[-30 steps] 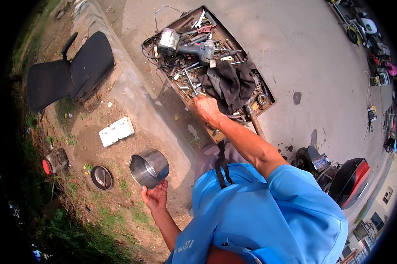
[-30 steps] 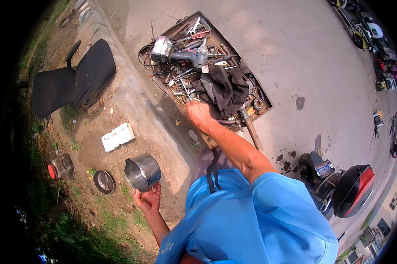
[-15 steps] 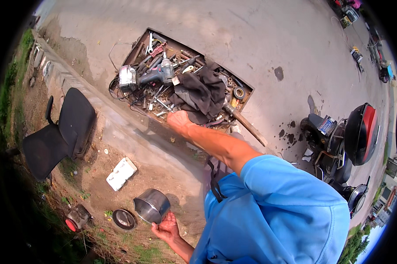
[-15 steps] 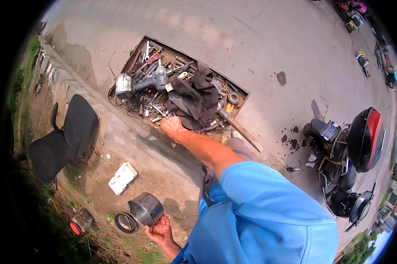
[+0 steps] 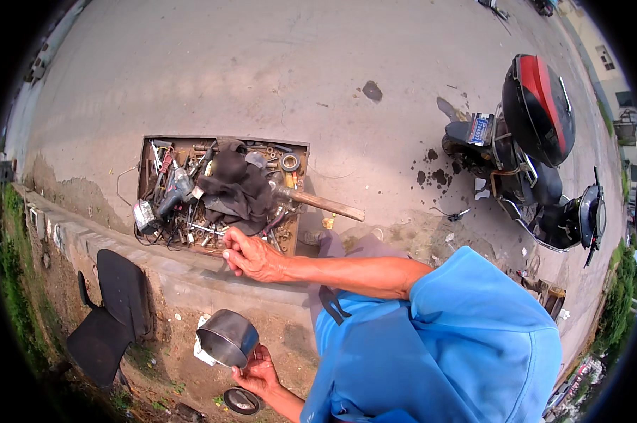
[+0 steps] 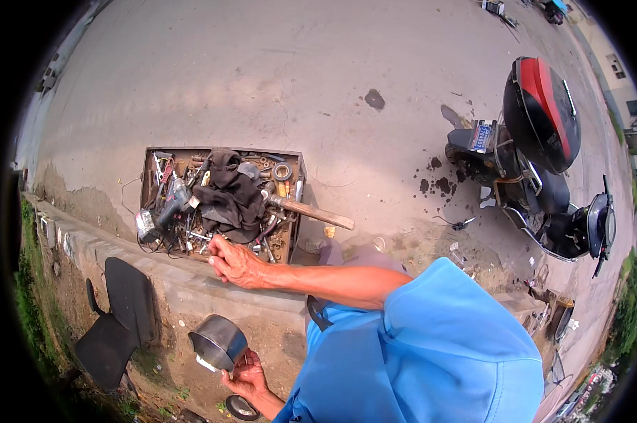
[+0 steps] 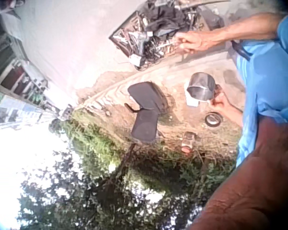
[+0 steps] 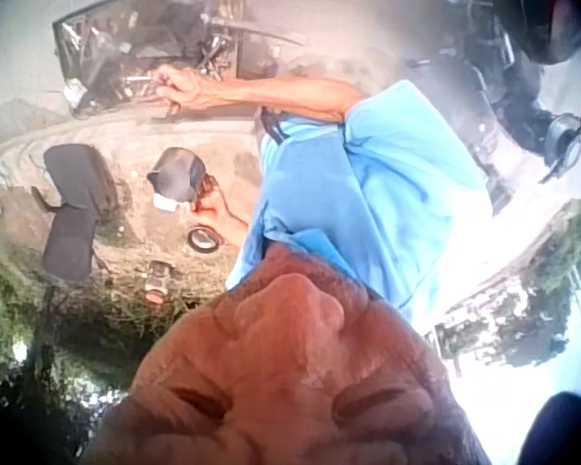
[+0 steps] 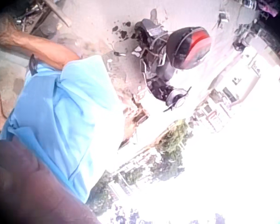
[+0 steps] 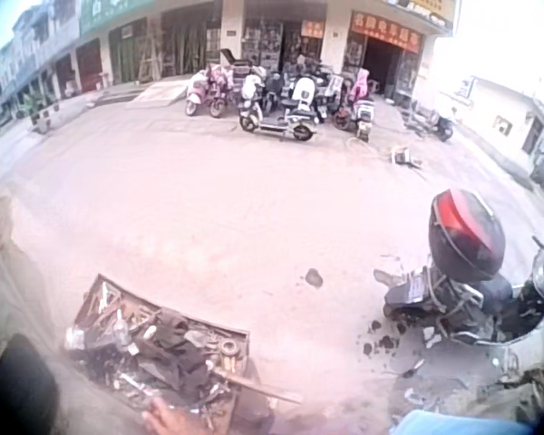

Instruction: The person works on a motorcycle dashboard by removing screws and handling wires, then collects a liquid into a container and retrieves items from a tool tray.

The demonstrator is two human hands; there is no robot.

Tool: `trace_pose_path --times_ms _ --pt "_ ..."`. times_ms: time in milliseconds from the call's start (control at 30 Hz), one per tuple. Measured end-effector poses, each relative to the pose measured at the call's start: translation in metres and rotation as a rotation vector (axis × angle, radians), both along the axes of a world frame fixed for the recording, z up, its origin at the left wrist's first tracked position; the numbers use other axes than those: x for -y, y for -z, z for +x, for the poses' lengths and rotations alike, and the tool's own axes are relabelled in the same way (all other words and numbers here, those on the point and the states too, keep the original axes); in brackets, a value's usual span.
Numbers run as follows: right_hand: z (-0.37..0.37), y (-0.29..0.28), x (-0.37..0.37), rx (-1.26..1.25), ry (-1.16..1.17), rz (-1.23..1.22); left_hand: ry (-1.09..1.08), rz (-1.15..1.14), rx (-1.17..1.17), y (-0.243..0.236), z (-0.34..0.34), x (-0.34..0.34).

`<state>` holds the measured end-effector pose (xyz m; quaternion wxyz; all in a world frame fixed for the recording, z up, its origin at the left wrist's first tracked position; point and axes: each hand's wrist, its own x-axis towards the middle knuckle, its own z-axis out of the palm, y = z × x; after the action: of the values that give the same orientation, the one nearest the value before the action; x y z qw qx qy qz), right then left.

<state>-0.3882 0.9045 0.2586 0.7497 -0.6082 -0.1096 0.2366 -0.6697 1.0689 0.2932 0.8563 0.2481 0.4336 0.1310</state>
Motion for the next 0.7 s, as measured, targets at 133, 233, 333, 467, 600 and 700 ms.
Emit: trace_pose_path --times_ms 133,233,333,467,600,700 --pt "-0.03 -0.02 0.124 -0.044 0.08 -0.184 0.171 0.043 0.038 0.001 0.043 0.014" --pt "-0.068 -0.001 0.206 0.022 0.282 -0.289 0.302 0.04 0.136 -0.009 0.069 0.042" --pt "-0.112 0.003 0.293 -0.113 0.413 -0.339 0.403 -0.01 0.151 -0.017 0.087 0.079" --pt "-0.198 0.001 0.388 -0.236 0.665 -0.294 0.608 -0.001 0.164 -0.02 0.11 0.141" --pt "-0.277 -0.01 0.442 -0.412 1.017 -0.1 0.827 -0.026 0.191 -0.015 0.147 0.212" --pt "-0.339 -0.007 0.47 -0.43 1.284 -0.06 1.077 -0.015 0.191 -0.014 0.177 0.264"
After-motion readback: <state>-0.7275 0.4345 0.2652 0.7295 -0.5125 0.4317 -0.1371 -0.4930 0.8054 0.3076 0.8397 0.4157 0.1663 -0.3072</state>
